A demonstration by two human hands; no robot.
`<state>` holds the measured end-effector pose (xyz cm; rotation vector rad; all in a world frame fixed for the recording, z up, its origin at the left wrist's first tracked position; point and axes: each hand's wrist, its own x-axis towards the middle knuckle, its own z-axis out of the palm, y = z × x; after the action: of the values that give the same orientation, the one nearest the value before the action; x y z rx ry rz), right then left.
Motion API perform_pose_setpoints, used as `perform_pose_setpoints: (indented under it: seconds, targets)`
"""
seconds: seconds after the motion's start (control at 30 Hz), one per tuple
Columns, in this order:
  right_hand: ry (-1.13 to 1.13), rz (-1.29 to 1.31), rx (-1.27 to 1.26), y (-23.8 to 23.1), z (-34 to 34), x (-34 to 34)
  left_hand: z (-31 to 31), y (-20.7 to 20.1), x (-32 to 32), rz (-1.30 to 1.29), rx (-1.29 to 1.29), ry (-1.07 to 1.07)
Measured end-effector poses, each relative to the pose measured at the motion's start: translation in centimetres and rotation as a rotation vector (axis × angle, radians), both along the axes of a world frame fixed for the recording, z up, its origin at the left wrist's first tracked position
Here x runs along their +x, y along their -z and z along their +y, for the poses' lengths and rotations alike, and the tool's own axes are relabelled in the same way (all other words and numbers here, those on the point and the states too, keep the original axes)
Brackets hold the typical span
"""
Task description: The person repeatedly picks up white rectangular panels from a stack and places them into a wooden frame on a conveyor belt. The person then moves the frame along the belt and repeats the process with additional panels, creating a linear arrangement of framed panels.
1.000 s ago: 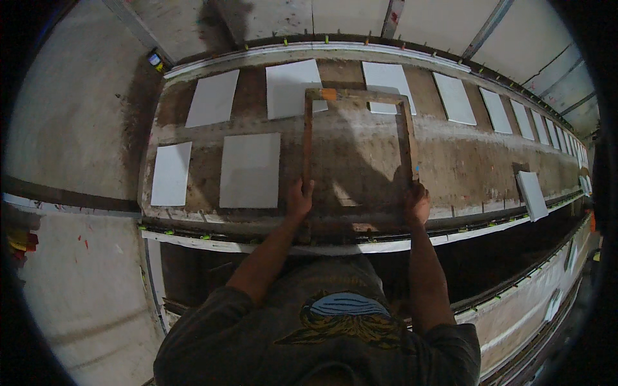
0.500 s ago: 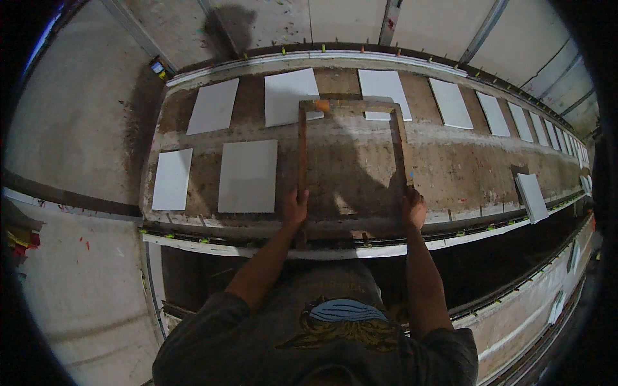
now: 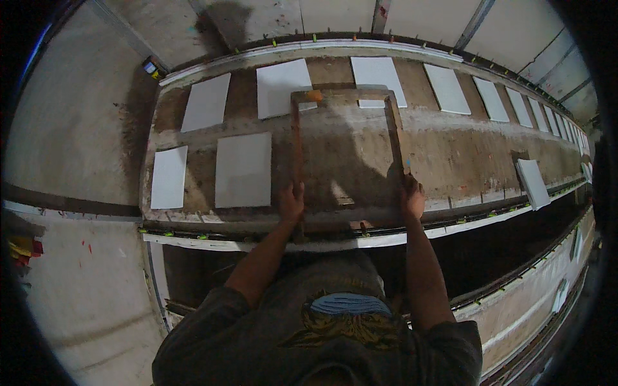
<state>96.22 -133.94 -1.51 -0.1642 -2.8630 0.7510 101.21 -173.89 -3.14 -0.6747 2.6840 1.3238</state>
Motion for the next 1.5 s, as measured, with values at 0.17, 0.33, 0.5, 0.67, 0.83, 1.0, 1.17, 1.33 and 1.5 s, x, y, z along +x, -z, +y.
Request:
perform_pose_setpoints:
  seconds: [0.17,0.33,0.5,0.67,0.83,1.0,1.17,1.33,1.5]
  targets:
    - [0.014,-0.051,0.038,2.7,1.4,-0.3,0.2,0.6,0.4,0.135,-0.194,-0.010]
    - [-0.019,0.032,-0.002,-0.6,-0.6,-0.2,0.5,-1.3,-0.3,0.182,-0.184,-0.079]
    - [0.077,-0.097,0.073,1.2,-0.1,-0.4,0.4,-2.3,-2.8,0.102,-0.284,0.004]
    - [0.021,0.008,0.071,2.0,0.4,-0.6,0.5,5.0,-4.1,0.333,0.145,-0.061]
    - [0.038,-0.005,0.095,3.3,0.9,0.1,-0.2,4.1,-2.7,0.248,-0.242,-0.020]
    - [0.021,-0.112,-0.022,3.8,2.0,-0.5,-0.1,5.5,-4.6,0.503,-0.413,0.069]
    - [0.224,-0.100,-0.104,-2.4,1.6,-1.7,10.6,-5.9,-9.7,0.479,-0.453,0.369]
    - [0.436,0.081,-0.394,-4.3,10.3,-5.2,27.5,-10.9,-13.5,0.469,-0.227,0.661]
    - [0.684,0.482,-0.765,-1.7,27.7,-8.6,45.6,-12.4,-15.4,0.476,-0.095,0.920]
